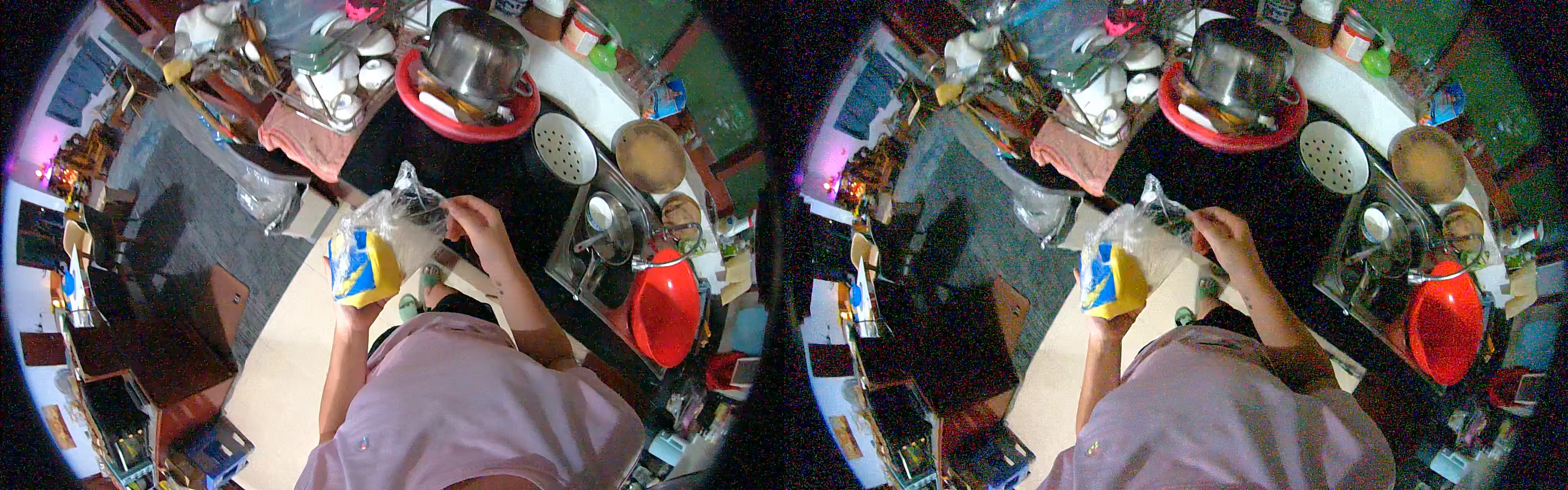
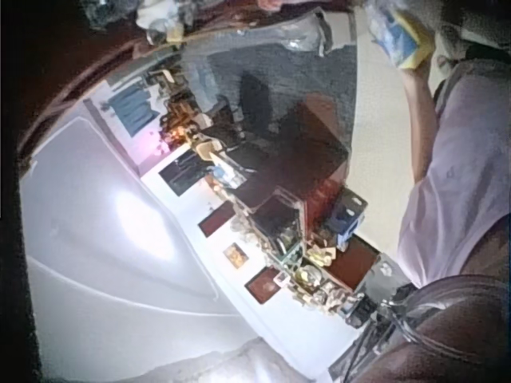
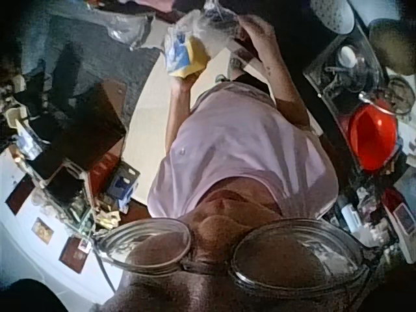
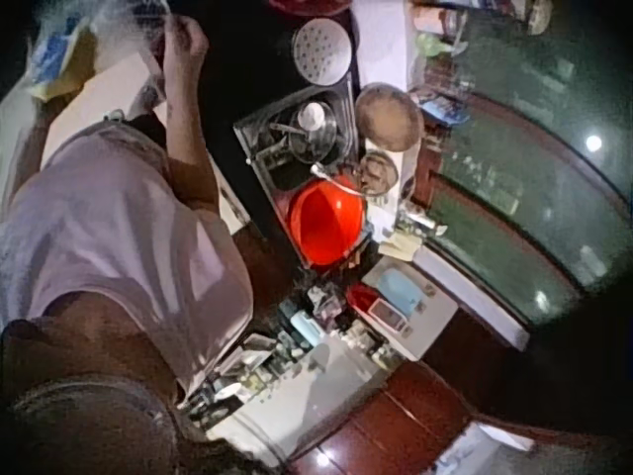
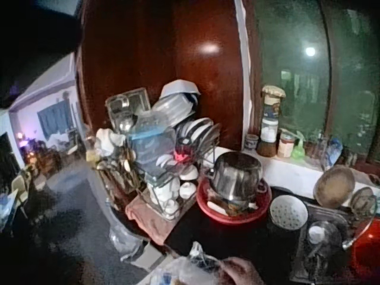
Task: The person retrieves a block of butter from a refrigerator, removes a piece from a bowl on the counter, and uses a knife to cut and weigh several portions of butter on a digital scale.
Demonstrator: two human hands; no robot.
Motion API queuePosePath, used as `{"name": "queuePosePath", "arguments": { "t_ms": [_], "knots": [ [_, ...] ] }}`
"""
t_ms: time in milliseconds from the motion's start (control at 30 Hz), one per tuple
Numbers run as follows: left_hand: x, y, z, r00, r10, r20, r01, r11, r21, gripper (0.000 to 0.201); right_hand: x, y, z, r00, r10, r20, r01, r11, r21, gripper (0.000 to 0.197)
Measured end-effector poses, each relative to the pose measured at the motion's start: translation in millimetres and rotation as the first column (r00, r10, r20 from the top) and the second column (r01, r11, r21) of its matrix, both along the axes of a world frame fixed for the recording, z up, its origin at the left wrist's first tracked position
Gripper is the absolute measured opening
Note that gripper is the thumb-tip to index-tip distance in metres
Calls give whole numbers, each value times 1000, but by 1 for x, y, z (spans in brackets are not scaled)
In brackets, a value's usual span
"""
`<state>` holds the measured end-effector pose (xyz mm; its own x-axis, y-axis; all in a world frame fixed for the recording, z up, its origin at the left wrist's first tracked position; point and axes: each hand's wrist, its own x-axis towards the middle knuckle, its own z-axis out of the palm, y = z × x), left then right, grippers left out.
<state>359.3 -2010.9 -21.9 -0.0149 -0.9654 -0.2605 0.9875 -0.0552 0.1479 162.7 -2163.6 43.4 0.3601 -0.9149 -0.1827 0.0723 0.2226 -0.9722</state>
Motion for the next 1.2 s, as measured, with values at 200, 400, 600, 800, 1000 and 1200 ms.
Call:
{"name": "queuePosePath", "arguments": {
  "t_ms": [200,400,600,800,1000,1200],
  "knots": [
    [6,-58,12,946,-11,324,-75,964,253,78,15,-48,12,963,-164,-216,-8,778,-628,12],
    [12,-99,9,886,-61,460,-25,984,178,67,41,-86,-5,927,11,-374,-244,776,-582,14],
    [40,-128,-18,930,-148,338,69,970,234,69,59,-106,-19,966,61,-251,-203,782,-589,12],
    [85,-167,-42,910,-285,301,248,956,156,67,76,-104,-18,976,-69,-208,-17,923,-385,11],
    [112,-190,-50,862,-398,313,328,910,254,63,94,-111,-28,975,-159,-156,99,937,-335,11],
    [140,-178,-69,895,-352,274,286,924,253,64,122,-126,-49,969,-163,-184,100,945,-313,17]
  ]
}}
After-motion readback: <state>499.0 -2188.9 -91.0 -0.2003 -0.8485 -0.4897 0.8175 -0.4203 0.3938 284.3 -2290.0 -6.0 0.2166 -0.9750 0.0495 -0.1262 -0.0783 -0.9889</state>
